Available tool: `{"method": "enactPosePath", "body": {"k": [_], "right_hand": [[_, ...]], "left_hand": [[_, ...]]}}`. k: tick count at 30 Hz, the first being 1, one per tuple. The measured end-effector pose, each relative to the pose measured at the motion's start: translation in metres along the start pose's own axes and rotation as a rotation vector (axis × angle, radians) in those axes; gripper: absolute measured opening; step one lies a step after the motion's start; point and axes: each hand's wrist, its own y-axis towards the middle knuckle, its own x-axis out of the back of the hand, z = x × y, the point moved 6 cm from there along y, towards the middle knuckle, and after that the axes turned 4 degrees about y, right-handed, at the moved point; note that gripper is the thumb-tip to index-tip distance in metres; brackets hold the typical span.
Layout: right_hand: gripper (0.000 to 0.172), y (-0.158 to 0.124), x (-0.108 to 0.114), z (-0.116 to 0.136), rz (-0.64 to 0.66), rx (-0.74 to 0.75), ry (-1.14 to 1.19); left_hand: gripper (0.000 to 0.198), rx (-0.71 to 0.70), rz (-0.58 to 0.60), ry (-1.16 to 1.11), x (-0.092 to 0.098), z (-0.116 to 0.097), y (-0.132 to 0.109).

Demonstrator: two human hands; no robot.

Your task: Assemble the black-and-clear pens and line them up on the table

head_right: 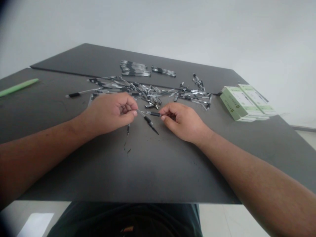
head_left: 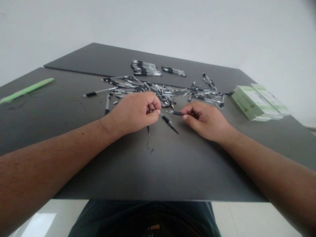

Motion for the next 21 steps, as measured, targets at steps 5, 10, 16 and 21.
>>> {"method": "enactPosePath", "body": {"k": [5, 10, 16, 21], "right_hand": [[0.017, -0.001, 0.0, 0.005, 0.003, 0.047, -0.035], [0.017, -0.001, 0.0, 0.007, 0.003, 0.059, -0.045], [0.016, -0.001, -0.002, 0.008, 0.026, 0.086, -0.052], [0.016, -0.002, -0.006, 0.013, 0.048, 0.131, -0.071]], "left_hand": [[0.013, -0.048, 0.012, -0.027, -0.001, -0.007, -0.003], [0.014, -0.063, 0.019, -0.028, -0.002, -0.009, -0.003], [0.013, -0.134, 0.019, 0.006, -0.004, -0.014, -0.005], [0.013, -0.198, 0.028, 0.047, -0.007, -0.02, -0.006]]}}
